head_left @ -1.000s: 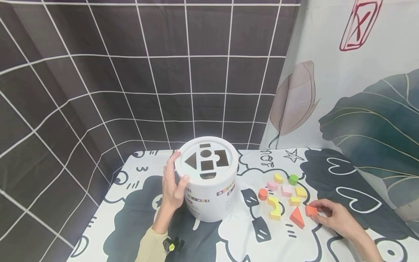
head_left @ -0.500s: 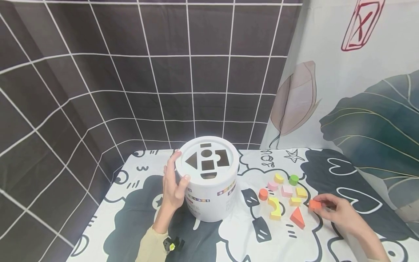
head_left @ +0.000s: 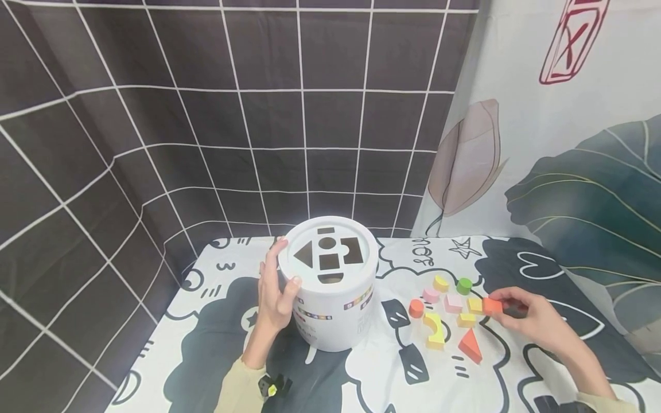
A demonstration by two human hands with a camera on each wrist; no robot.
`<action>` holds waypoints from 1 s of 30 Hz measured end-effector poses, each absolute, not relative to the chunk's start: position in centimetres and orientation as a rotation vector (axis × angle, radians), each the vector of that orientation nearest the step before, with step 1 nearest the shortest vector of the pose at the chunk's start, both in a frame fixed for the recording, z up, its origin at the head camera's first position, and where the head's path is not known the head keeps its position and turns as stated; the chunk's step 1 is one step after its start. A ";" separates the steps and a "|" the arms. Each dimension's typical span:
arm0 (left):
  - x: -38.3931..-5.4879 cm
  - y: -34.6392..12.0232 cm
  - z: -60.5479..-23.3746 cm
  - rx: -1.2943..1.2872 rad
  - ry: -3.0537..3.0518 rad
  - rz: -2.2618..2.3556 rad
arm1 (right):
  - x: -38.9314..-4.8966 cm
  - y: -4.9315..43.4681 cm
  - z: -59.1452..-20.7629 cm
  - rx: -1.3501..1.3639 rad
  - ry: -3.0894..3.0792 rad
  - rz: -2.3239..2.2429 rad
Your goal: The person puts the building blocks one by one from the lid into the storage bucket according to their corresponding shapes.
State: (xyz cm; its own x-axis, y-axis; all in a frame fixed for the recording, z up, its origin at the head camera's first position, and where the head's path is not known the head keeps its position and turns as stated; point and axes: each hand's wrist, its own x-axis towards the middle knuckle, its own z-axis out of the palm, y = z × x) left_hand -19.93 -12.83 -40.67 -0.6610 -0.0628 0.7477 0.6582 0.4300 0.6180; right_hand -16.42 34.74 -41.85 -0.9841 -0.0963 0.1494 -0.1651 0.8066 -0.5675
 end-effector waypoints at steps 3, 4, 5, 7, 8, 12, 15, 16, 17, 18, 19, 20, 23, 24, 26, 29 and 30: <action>-19.9 -12.8 -40.7 -0.501 -1.969 -1.279 | -16.7 34.3 -41.1 0.267 -2.836 0.898; -19.9 -12.8 -40.7 -0.500 -1.970 -1.278 | -16.8 34.2 -40.9 0.286 -2.820 0.894; -19.9 -12.8 -40.7 -0.499 -1.971 -1.277 | -16.9 34.1 -40.7 0.302 -2.806 0.888; -19.9 -12.8 -40.7 -0.498 -1.973 -1.273 | -17.1 33.8 -40.3 0.335 -2.775 0.886; -19.9 -12.9 -40.7 -0.498 -1.974 -1.272 | -17.2 33.6 -40.1 0.350 -2.762 0.887; -19.9 -12.8 -40.7 -0.497 -1.982 -1.265 | -17.6 32.9 -39.3 0.409 -2.720 0.881; -19.9 -12.8 -40.8 -0.500 -1.986 -1.263 | -17.9 32.5 -38.5 0.444 -2.697 0.874; -19.9 -12.9 -40.7 -0.501 -1.987 -1.262 | -18.0 32.3 -38.2 0.454 -2.691 0.880; -19.9 -12.9 -40.7 -0.503 -1.988 -1.260 | -18.1 32.1 -38.0 0.458 -2.688 0.884; -19.9 -12.9 -40.7 -0.505 -1.988 -1.258 | -18.2 31.9 -37.7 0.461 -2.687 0.886; -19.9 -12.9 -40.7 -0.508 -1.990 -1.257 | -18.3 31.7 -37.5 0.463 -2.688 0.891; -19.9 -12.9 -40.7 -0.509 -1.992 -1.255 | -18.3 31.5 -37.2 0.470 -2.686 0.898; -19.8 -12.9 -40.6 -0.515 -1.997 -1.252 | -18.5 30.8 -36.5 0.507 -2.674 0.914; -19.8 -12.9 -40.6 -0.515 -1.999 -1.251 | -18.6 30.6 -36.3 0.523 -2.669 0.918; -19.8 -12.9 -40.5 -0.516 -1.999 -1.252 | -18.7 30.2 -35.9 0.561 -2.654 0.927; -19.7 -12.9 -40.5 -0.515 -1.995 -1.255 | -19.0 29.4 -35.4 0.594 -2.643 0.926; -19.7 -12.9 -40.5 -0.514 -1.994 -1.256 | -19.1 29.1 -35.3 0.602 -2.638 0.921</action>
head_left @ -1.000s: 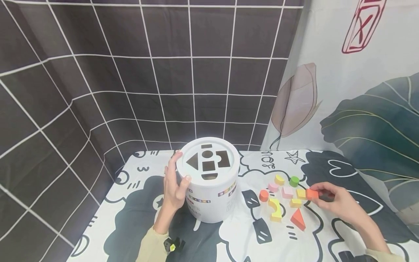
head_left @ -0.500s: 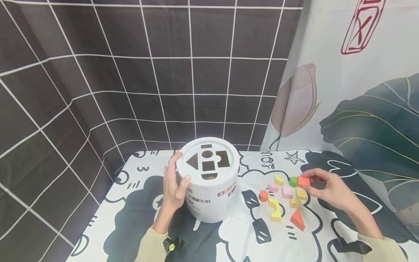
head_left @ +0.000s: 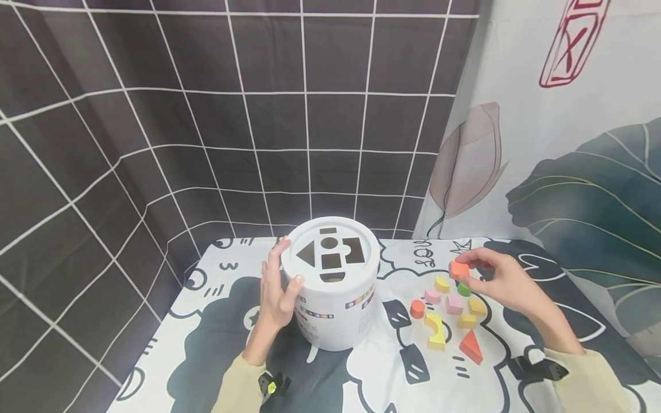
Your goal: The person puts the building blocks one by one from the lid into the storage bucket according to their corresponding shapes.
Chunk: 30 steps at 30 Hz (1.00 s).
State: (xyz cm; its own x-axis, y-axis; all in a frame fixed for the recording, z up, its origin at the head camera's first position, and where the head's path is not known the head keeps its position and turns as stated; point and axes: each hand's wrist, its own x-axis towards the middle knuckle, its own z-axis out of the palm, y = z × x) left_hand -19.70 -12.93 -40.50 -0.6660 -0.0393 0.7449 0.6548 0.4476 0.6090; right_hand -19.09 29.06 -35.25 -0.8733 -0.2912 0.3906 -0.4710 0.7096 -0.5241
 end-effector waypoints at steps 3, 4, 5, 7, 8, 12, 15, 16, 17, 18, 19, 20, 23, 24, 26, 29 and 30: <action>-19.7 -12.9 -40.5 -0.512 -1.992 -1.258 | -19.4 28.2 -34.8 0.615 -2.627 0.903; -19.7 -12.9 -40.5 -0.511 -1.992 -1.258 | -19.5 27.9 -34.7 0.626 -2.623 0.902; -19.7 -12.9 -40.5 -0.511 -1.992 -1.257 | -19.6 27.7 -34.5 0.634 -2.618 0.894; -19.6 -12.9 -40.5 -0.509 -1.993 -1.255 | -19.8 27.2 -34.2 0.654 -2.609 0.887; -19.6 -12.9 -40.5 -0.508 -1.993 -1.254 | -20.0 27.0 -34.1 0.670 -2.604 0.888; -19.6 -12.9 -40.5 -0.504 -1.997 -1.252 | -20.3 26.0 -33.6 0.709 -2.595 0.879; -19.6 -12.9 -40.4 -0.504 -1.998 -1.251 | -20.5 25.3 -33.2 0.733 -2.592 0.889; -19.7 -12.9 -40.4 -0.505 -1.997 -1.252 | -20.5 25.0 -33.0 0.740 -2.593 0.900; -19.7 -12.9 -40.4 -0.506 -1.997 -1.252 | -20.5 24.7 -32.8 0.749 -2.590 0.911; -19.7 -12.9 -40.4 -0.507 -1.998 -1.252 | -20.6 24.4 -32.6 0.762 -2.582 0.922; -19.7 -12.9 -40.4 -0.507 -1.998 -1.252 | -20.7 24.1 -32.5 0.774 -2.574 0.926; -19.7 -12.9 -40.4 -0.507 -2.000 -1.251 | -20.8 23.8 -32.3 0.789 -2.564 0.924; -19.7 -12.9 -40.4 -0.503 -2.002 -1.249 | -21.2 22.6 -32.0 0.843 -2.521 0.935; -19.7 -12.9 -40.4 -0.502 -2.002 -1.251 | -21.4 22.2 -31.8 0.858 -2.510 0.937; -19.7 -12.8 -40.4 -0.500 -2.001 -1.252 | -21.6 21.5 -31.6 0.871 -2.510 0.959; -19.6 -12.9 -40.5 -0.499 -1.999 -1.253 | -21.8 20.4 -31.3 0.865 -2.538 1.001; -19.6 -12.9 -40.5 -0.500 -1.998 -1.254 | -21.9 20.0 -31.1 0.865 -2.545 1.015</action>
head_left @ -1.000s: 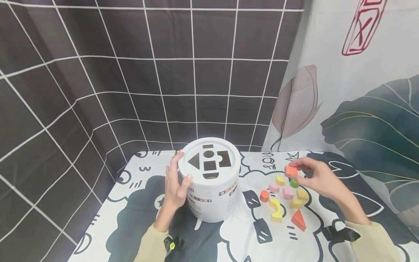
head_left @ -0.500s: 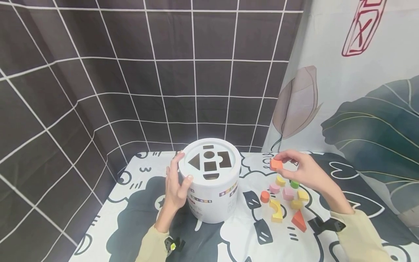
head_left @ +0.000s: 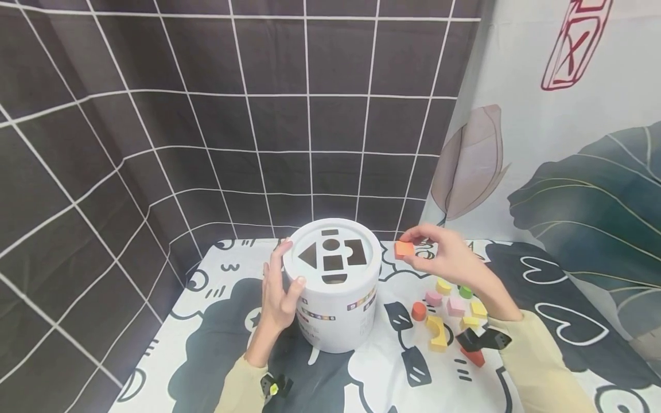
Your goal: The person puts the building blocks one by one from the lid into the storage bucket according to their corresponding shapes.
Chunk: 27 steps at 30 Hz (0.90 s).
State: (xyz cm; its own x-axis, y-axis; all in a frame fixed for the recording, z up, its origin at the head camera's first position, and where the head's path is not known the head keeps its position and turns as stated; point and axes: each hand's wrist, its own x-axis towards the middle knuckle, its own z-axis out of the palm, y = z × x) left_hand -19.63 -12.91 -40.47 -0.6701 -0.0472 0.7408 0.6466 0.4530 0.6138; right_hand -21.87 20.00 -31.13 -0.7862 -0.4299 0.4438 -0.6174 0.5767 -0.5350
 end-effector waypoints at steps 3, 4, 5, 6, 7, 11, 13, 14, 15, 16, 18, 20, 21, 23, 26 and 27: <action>-19.7 -12.9 -40.5 -0.499 -1.996 -1.254 | -22.1 19.2 -30.9 0.874 -2.556 1.027; -19.7 -12.9 -40.5 -0.499 -1.995 -1.255 | -22.2 19.0 -30.9 0.885 -2.554 1.028; -19.7 -12.9 -40.5 -0.500 -1.995 -1.256 | -22.3 18.8 -30.8 0.893 -2.551 1.031; -19.7 -12.9 -40.6 -0.500 -1.994 -1.258 | -22.3 18.6 -30.8 0.901 -2.550 1.035; -19.7 -12.9 -40.6 -0.501 -1.994 -1.258 | -22.4 18.4 -30.8 0.908 -2.549 1.039; -19.8 -12.9 -40.6 -0.504 -1.993 -1.265 | -22.6 17.7 -30.6 0.937 -2.546 1.073; -19.8 -12.9 -40.6 -0.503 -1.993 -1.267 | -22.6 17.3 -30.4 0.950 -2.544 1.087; -19.8 -12.9 -40.6 -0.502 -1.993 -1.267 | -22.6 17.0 -30.3 0.958 -2.542 1.093; -19.8 -12.9 -40.6 -0.501 -1.993 -1.267 | -22.6 16.8 -30.3 0.967 -2.539 1.098; -19.8 -12.9 -40.6 -0.502 -1.993 -1.268 | -22.6 16.5 -30.2 0.974 -2.537 1.106; -19.8 -12.9 -40.6 -0.502 -1.991 -1.268 | -22.7 16.0 -30.1 0.993 -2.532 1.116; -19.8 -12.9 -40.7 -0.504 -1.989 -1.267 | -22.7 15.5 -30.0 1.016 -2.528 1.126; -19.8 -12.9 -40.7 -0.506 -1.988 -1.269 | -22.7 15.2 -30.0 1.026 -2.526 1.129; -19.8 -12.9 -40.7 -0.509 -1.986 -1.270 | -22.7 14.7 -30.0 1.051 -2.515 1.131; -19.8 -12.9 -40.7 -0.508 -1.985 -1.270 | -22.9 13.9 -30.0 1.088 -2.492 1.141; -19.8 -12.9 -40.6 -0.507 -1.984 -1.270 | -22.9 13.6 -30.1 1.096 -2.489 1.139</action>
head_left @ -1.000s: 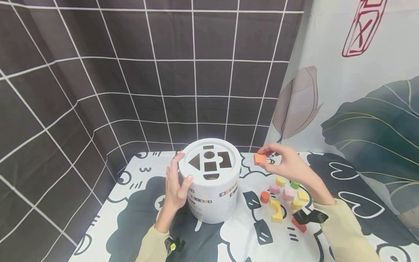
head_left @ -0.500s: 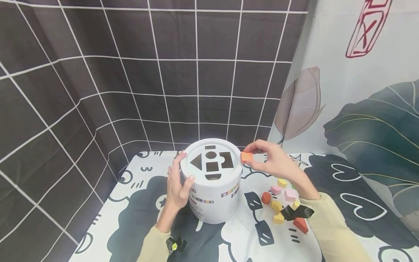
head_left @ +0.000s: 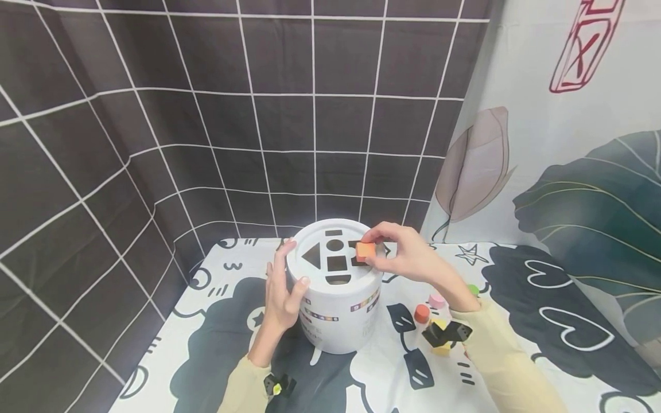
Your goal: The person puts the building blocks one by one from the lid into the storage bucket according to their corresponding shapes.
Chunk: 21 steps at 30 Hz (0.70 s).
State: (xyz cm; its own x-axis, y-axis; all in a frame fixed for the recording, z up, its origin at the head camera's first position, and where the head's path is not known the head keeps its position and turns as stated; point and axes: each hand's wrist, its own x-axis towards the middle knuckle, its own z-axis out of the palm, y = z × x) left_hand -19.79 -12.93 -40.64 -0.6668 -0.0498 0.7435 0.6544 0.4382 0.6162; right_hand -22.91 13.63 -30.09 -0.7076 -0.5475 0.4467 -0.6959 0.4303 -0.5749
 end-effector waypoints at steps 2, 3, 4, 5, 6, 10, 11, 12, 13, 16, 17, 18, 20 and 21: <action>-19.8 -12.9 -40.6 -0.506 -1.983 -1.270 | -23.0 13.1 -30.2 1.111 -2.480 1.142; -19.8 -12.9 -40.6 -0.506 -1.984 -1.271 | -23.0 12.9 -30.2 1.112 -2.480 1.143; -19.8 -12.9 -40.6 -0.507 -1.984 -1.272 | -23.0 12.7 -30.3 1.112 -2.483 1.142; -19.7 -13.0 -40.6 -0.508 -1.983 -1.273 | -23.1 12.4 -30.4 1.115 -2.485 1.142; -19.7 -13.0 -40.6 -0.508 -1.985 -1.275 | -23.1 12.2 -30.4 1.115 -2.488 1.142; -19.8 -12.9 -40.6 -0.503 -1.996 -1.279 | -23.3 11.2 -30.6 1.134 -2.492 1.126; -19.8 -12.9 -40.6 -0.501 -1.998 -1.279 | -23.4 10.9 -30.6 1.143 -2.490 1.119; -19.8 -12.9 -40.6 -0.499 -2.000 -1.280 | -23.5 10.7 -30.6 1.152 -2.489 1.111; -19.7 -12.9 -40.6 -0.498 -2.002 -1.280 | -23.6 10.4 -30.6 1.167 -2.484 1.105; -19.7 -12.9 -40.6 -0.495 -2.009 -1.281 | -23.6 9.9 -30.6 1.189 -2.483 1.094; -19.7 -12.9 -40.6 -0.494 -2.011 -1.281 | -23.7 9.8 -30.6 1.198 -2.482 1.087; -19.7 -12.9 -40.6 -0.493 -2.013 -1.280 | -23.7 9.7 -30.6 1.204 -2.479 1.080; -19.7 -12.9 -40.6 -0.491 -2.014 -1.279 | -23.7 9.5 -30.6 1.208 -2.480 1.059; -19.7 -12.9 -40.6 -0.491 -2.015 -1.279 | -23.7 9.4 -30.6 1.211 -2.479 1.051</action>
